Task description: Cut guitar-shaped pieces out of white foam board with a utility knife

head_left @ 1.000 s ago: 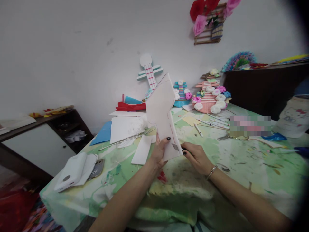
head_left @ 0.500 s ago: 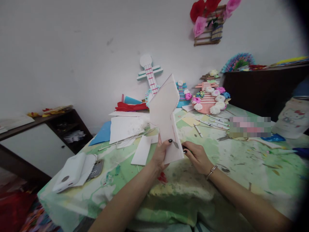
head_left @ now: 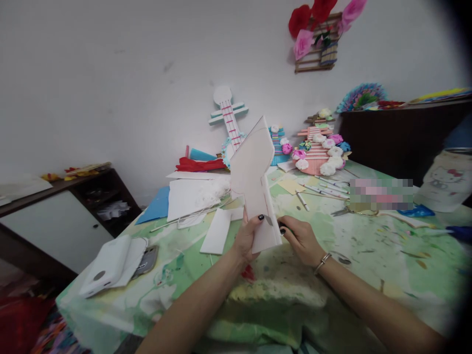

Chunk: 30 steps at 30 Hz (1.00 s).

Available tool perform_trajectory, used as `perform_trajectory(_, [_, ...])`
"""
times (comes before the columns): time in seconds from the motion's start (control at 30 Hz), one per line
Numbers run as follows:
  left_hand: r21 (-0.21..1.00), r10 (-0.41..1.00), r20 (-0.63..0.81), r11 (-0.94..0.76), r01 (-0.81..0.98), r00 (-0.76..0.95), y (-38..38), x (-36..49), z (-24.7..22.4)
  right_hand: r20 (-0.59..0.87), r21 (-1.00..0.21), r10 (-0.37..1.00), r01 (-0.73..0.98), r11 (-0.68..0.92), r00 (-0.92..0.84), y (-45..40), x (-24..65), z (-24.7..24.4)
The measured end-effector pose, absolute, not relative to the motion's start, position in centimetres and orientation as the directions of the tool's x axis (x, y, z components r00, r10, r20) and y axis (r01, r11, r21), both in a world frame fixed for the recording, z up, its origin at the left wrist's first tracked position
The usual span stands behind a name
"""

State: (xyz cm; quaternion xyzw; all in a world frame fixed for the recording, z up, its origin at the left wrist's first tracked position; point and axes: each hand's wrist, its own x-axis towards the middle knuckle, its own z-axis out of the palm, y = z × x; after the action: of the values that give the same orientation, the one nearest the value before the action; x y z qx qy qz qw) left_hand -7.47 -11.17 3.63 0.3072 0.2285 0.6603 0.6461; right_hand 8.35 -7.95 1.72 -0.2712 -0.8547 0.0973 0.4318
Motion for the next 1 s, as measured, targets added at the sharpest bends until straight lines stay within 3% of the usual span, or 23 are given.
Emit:
perform_trajectory(0.53, [0.677,1.0,-0.001,0.022,-0.735,0.029,-11.7,-7.0,4.2,0.698,-0.418,0.571,0.402,0.815,-0.433,-7.6,8.3,1.6])
perform_trajectory(0.77, [0.683,0.996,0.078,-0.016,-0.73,0.051,-11.9,-7.0,4.2,0.708,-0.414,0.562,0.394,0.821,-0.427,-7.2,8.5,1.5])
perform_trajectory(1.0, [0.69,0.996,0.017,0.049,-0.722,0.084,-11.8,-7.0,4.2,0.703,-0.413,0.582,0.432,0.802,-0.408,-6.8,8.7,1.4])
